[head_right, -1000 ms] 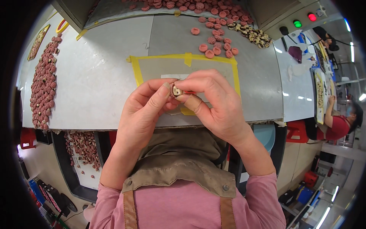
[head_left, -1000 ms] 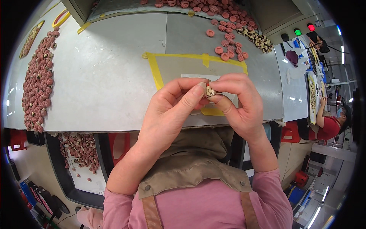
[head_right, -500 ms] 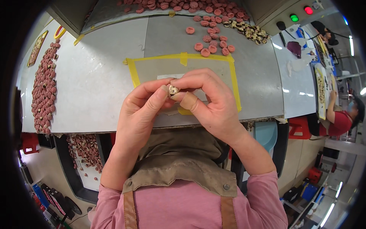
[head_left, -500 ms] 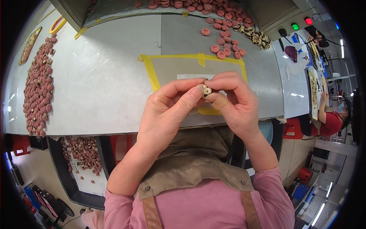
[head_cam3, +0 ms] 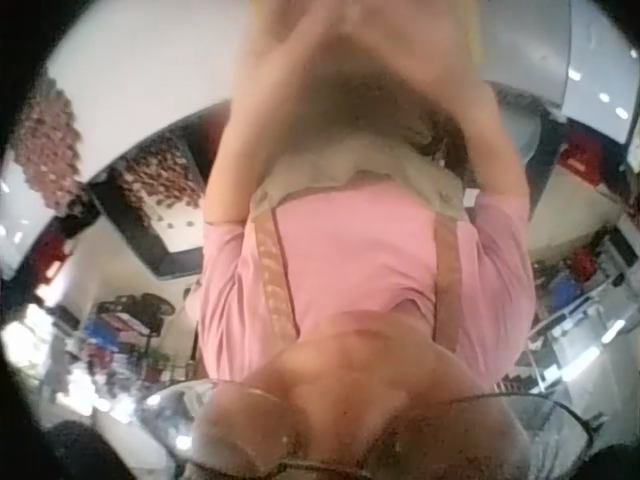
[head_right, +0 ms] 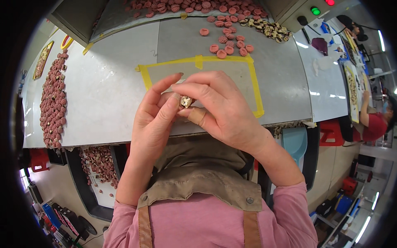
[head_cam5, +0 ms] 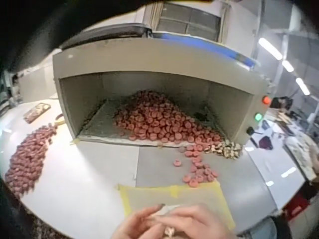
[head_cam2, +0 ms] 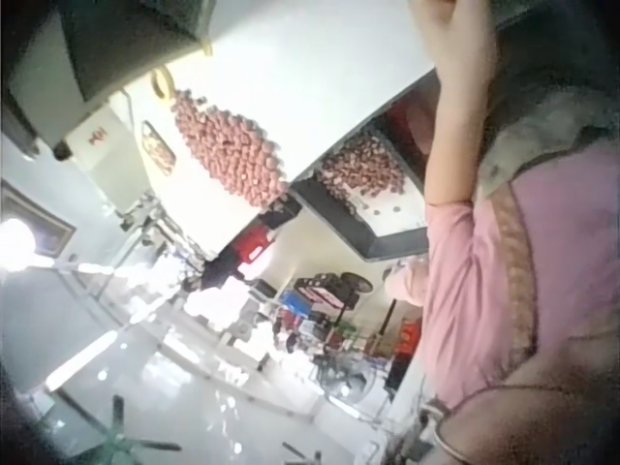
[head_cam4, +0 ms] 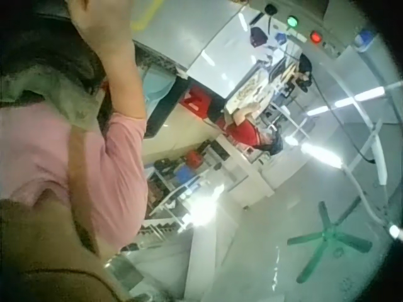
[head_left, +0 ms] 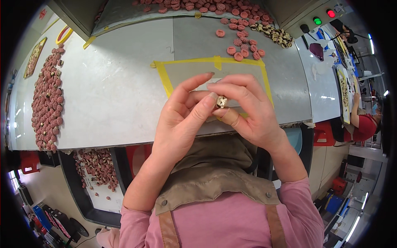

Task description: The person assembles miniature figurine heads by joining hair and face pieces with adhesive by hand, and replenishes adhesive in a small cap using a squeeze bottle.

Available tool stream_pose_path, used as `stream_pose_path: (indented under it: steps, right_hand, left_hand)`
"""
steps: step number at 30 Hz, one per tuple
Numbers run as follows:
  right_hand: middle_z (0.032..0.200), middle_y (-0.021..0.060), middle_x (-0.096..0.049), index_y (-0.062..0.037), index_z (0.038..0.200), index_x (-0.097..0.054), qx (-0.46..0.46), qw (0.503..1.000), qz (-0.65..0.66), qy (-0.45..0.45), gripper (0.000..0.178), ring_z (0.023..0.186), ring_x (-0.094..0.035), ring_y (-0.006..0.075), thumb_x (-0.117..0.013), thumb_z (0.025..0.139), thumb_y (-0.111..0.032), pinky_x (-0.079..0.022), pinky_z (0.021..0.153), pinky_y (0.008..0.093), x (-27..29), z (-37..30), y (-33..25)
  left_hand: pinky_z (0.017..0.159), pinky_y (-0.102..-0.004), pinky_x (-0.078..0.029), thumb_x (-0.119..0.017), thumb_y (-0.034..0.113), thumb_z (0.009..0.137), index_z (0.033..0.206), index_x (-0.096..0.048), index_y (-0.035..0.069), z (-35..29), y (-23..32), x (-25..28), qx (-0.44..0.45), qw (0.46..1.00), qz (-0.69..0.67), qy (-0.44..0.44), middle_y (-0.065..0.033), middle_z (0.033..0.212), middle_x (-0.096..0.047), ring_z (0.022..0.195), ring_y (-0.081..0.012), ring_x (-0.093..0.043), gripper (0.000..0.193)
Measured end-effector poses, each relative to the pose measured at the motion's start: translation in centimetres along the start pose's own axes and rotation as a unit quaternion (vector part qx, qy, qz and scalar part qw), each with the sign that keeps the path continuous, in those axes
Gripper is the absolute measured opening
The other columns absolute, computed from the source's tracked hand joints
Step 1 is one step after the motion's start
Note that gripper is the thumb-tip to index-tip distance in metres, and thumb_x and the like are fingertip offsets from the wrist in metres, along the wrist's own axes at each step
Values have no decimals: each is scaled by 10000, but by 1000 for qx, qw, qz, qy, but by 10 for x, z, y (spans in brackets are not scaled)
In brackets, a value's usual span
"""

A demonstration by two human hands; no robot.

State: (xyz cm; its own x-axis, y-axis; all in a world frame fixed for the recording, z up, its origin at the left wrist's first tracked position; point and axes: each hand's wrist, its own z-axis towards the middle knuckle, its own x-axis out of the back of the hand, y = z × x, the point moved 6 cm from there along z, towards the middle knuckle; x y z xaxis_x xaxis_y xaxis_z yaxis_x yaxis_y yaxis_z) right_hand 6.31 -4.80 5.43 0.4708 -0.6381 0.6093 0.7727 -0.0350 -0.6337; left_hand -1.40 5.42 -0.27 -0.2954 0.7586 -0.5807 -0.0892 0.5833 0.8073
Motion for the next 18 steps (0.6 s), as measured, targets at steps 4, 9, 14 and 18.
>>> stream_pose_path:
  steps: [4,9,14,18]
  right_hand:
    - [975,90,-570,-51,1038,-596,30,999,-21,-16,311,898,-569,229,-726,767,-131,-484,770,316,-1,-3,2]
    - [952,88,-572,-51,982,-591,26,999,-25,10,321,863,-569,233,-752,704,-53,-486,726,316,-6,-7,9]
    - [915,82,-572,-51,952,-586,60,996,-62,22,342,824,-563,238,-758,660,-1,-477,683,318,-10,-8,9]
    - [895,80,-572,-50,940,-585,61,996,-68,20,347,809,-560,239,-752,643,18,-472,675,317,-13,-10,8]
  left_hand:
    - [874,-294,-483,-614,73,883,1345,-334,8,-7,1,-6,-76,997,26,19,-118,1045,-611,976,-146,-591,544]
    - [843,-269,-484,-619,-15,841,1332,-340,14,-7,-6,-9,-140,983,119,22,-117,1026,-604,952,-140,-588,565]
    - [821,-236,-477,-594,-43,847,1312,-357,15,-5,-8,-6,-148,976,158,5,-104,1023,-599,935,-117,-576,525]
    - [816,-234,-476,-592,-41,847,1289,-377,12,-6,-9,-5,-146,975,165,10,-97,997,-604,914,-110,-577,495]
